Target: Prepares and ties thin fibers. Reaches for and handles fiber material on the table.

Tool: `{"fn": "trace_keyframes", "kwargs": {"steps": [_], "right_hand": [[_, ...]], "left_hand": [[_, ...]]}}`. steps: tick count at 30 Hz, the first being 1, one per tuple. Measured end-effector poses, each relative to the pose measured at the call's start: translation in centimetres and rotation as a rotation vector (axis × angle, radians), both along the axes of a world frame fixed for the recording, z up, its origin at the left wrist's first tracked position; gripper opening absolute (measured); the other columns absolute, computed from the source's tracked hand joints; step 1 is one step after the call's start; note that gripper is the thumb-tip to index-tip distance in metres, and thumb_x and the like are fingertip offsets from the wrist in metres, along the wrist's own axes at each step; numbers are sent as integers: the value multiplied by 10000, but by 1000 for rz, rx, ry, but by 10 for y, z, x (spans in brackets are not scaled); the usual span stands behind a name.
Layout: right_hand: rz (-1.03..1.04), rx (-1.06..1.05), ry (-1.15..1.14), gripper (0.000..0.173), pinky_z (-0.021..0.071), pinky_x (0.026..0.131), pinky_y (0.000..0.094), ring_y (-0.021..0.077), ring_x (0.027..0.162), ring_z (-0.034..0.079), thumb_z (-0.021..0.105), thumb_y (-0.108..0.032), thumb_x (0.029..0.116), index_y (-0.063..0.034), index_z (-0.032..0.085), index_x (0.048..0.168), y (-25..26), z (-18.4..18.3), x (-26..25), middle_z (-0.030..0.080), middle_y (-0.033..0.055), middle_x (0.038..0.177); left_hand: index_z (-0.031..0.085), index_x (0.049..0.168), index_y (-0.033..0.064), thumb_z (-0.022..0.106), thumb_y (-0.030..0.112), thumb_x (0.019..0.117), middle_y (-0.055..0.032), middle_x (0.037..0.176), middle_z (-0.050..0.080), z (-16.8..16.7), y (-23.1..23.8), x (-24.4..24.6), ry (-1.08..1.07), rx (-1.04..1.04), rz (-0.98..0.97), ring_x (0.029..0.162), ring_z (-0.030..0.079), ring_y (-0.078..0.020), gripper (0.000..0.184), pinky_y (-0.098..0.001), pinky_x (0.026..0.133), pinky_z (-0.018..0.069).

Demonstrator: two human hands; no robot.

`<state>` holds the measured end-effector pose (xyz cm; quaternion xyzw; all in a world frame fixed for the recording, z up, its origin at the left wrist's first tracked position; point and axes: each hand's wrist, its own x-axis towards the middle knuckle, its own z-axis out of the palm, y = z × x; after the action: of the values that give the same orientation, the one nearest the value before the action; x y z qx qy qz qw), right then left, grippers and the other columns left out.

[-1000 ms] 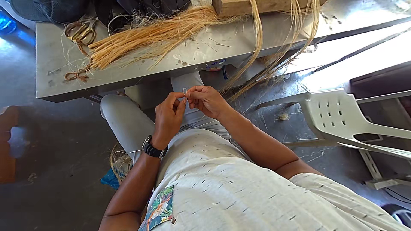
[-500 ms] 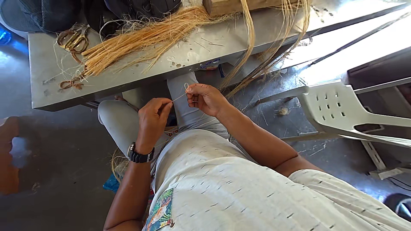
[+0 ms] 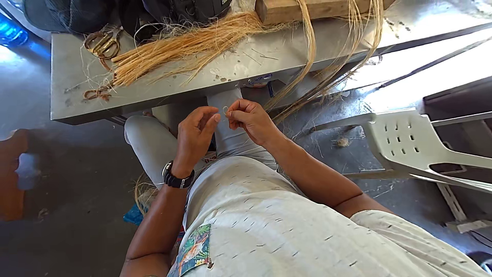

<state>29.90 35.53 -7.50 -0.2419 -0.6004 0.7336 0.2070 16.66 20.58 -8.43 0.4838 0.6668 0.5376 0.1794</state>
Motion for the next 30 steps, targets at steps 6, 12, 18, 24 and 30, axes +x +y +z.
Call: {"fn": "trace_keyframes", "kwargs": {"steps": [6, 12, 18, 24, 30], "right_hand": [[45, -25, -2, 106, 537, 614, 233, 87, 639, 608, 628, -16, 965, -29, 672, 869, 8, -5, -5, 660, 30, 760], [23, -42, -14, 140, 539, 631, 236, 94, 668, 623, 605, -24, 966, -42, 678, 848, 16, -1, -3, 673, 33, 779], [26, -83, -1, 154, 551, 633, 231, 94, 689, 640, 561, -27, 1007, -44, 665, 895, 15, -1, -5, 693, 45, 836], [38, -200, 27, 141, 545, 627, 236, 100, 683, 626, 564, -51, 1019, -53, 664, 920, 16, -3, -7, 674, 45, 833], [-10, -318, 51, 149, 554, 629, 245, 105, 665, 623, 540, -75, 1029, -77, 653, 932, 19, -4, -7, 658, 40, 816]], "left_hand": [[683, 1095, 107, 596, 196, 1043, -27, 817, 666, 2, 3, 3, -51, 10, -11, 604, 604, -118, 135, -247, 521, 521], [667, 1111, 83, 564, 205, 1060, -40, 875, 687, 1, -2, -3, -112, 29, -23, 697, 666, -118, 168, -264, 624, 587], [597, 1349, 103, 362, 303, 1129, -80, 1049, 726, 2, -1, -9, -181, -8, -78, 874, 731, -182, 379, -354, 794, 627], [657, 1217, 122, 552, 247, 1067, -57, 819, 662, 1, 5, 4, -295, -103, -140, 534, 549, -122, 222, -234, 447, 458], [704, 1034, 107, 578, 216, 1054, -30, 650, 543, -8, 7, 11, -272, -42, -111, 460, 446, -105, 168, -215, 392, 363]]}}
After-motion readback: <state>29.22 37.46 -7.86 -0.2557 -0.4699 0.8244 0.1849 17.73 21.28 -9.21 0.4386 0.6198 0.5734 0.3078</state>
